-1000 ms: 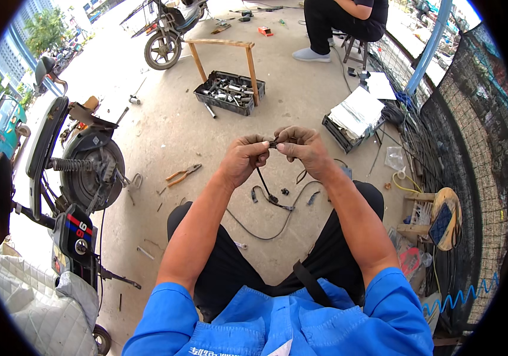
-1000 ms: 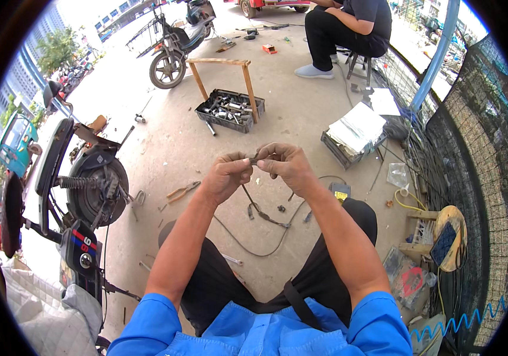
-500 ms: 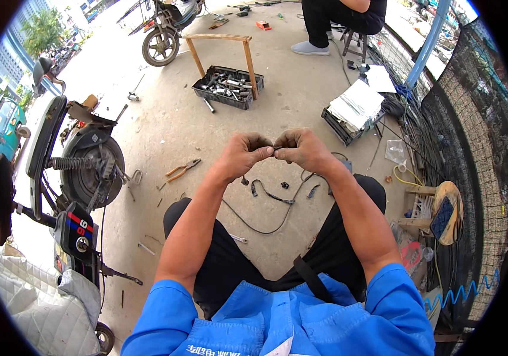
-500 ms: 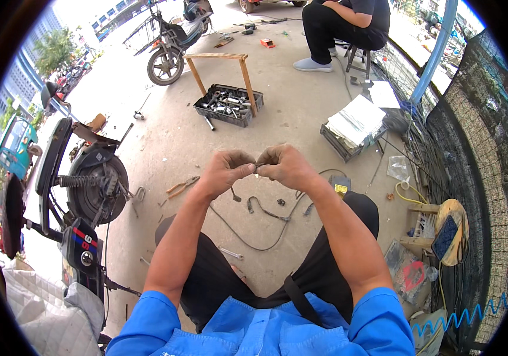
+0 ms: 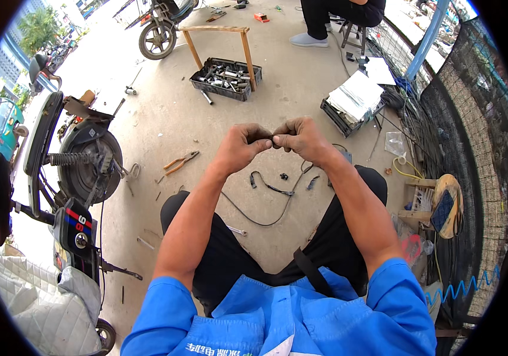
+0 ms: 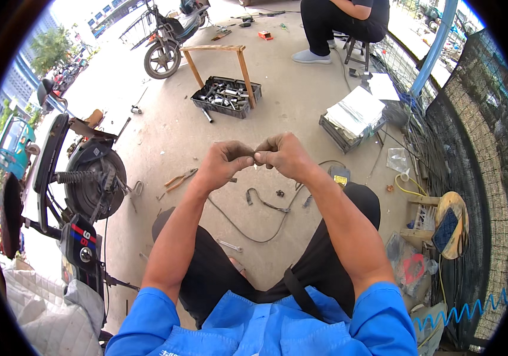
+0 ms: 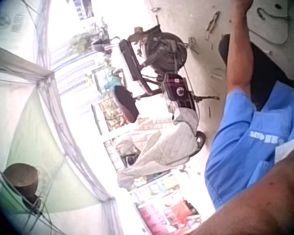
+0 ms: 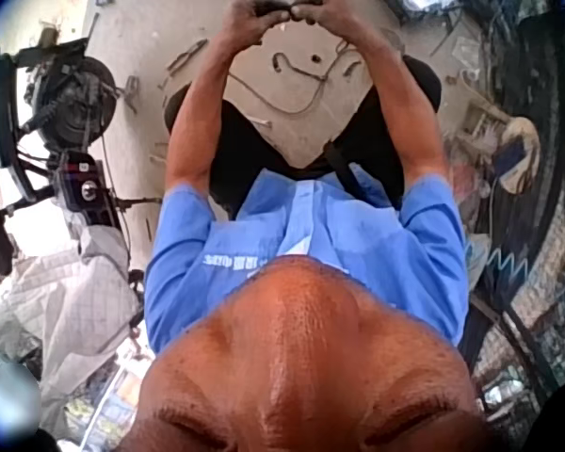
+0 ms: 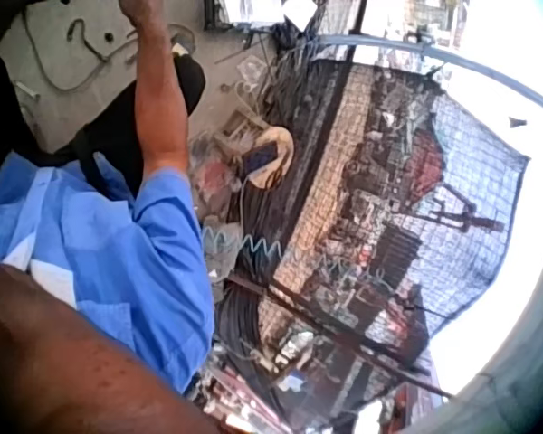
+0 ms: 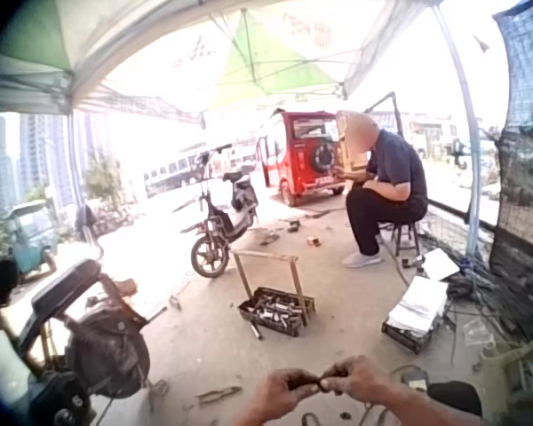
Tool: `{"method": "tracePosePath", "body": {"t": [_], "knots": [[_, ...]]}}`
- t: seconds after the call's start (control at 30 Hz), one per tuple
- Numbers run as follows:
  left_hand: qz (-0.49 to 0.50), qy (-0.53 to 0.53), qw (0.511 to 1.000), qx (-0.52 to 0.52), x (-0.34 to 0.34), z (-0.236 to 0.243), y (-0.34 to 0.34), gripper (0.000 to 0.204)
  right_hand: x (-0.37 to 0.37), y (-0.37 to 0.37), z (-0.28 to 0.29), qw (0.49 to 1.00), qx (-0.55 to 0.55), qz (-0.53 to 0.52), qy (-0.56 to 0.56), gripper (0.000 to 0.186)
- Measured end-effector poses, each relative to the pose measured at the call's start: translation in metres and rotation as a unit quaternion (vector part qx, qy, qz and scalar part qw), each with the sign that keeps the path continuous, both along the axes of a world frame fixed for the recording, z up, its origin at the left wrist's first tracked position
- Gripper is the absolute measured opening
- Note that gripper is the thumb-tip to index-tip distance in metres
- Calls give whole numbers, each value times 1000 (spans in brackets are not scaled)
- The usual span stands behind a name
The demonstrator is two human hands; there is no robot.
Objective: The person sits on the ground and manipulates a black electrical wire, stripping the insulation and twisting the exposed copper strands. They then wrap the connection with black electrical tape to secure and insulate it.
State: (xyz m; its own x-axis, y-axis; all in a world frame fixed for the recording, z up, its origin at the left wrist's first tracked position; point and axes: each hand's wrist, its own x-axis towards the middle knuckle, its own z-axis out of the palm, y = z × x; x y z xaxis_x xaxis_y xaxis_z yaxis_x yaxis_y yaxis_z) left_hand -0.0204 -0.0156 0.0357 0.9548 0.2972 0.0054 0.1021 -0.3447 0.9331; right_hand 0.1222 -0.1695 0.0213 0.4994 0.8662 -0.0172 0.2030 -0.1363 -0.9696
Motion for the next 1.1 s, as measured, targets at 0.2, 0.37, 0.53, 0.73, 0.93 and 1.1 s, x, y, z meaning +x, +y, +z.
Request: {"method": "tracePosePath", "body": {"t": [0.2,0.37,0.53,0.73,0.93,1.1], "knots": [[3,-27,1000,11,-5,-16,4,18,-7,1,2,998,-12,24,62,18],[39,-63,997,15,2,-19,6,5,-5,8,-3,999,-22,9,42,30],[86,-74,994,-5,4,-25,24,5,-2,15,-11,999,11,-41,-13,45],[146,-104,984,-23,8,-26,34,3,25,0,4,970,73,-214,-91,42],[165,-98,981,5,6,-30,39,6,49,-37,28,935,186,-299,-32,30],[169,-89,981,25,3,-28,34,7,104,-104,31,889,282,-360,25,19]]}}
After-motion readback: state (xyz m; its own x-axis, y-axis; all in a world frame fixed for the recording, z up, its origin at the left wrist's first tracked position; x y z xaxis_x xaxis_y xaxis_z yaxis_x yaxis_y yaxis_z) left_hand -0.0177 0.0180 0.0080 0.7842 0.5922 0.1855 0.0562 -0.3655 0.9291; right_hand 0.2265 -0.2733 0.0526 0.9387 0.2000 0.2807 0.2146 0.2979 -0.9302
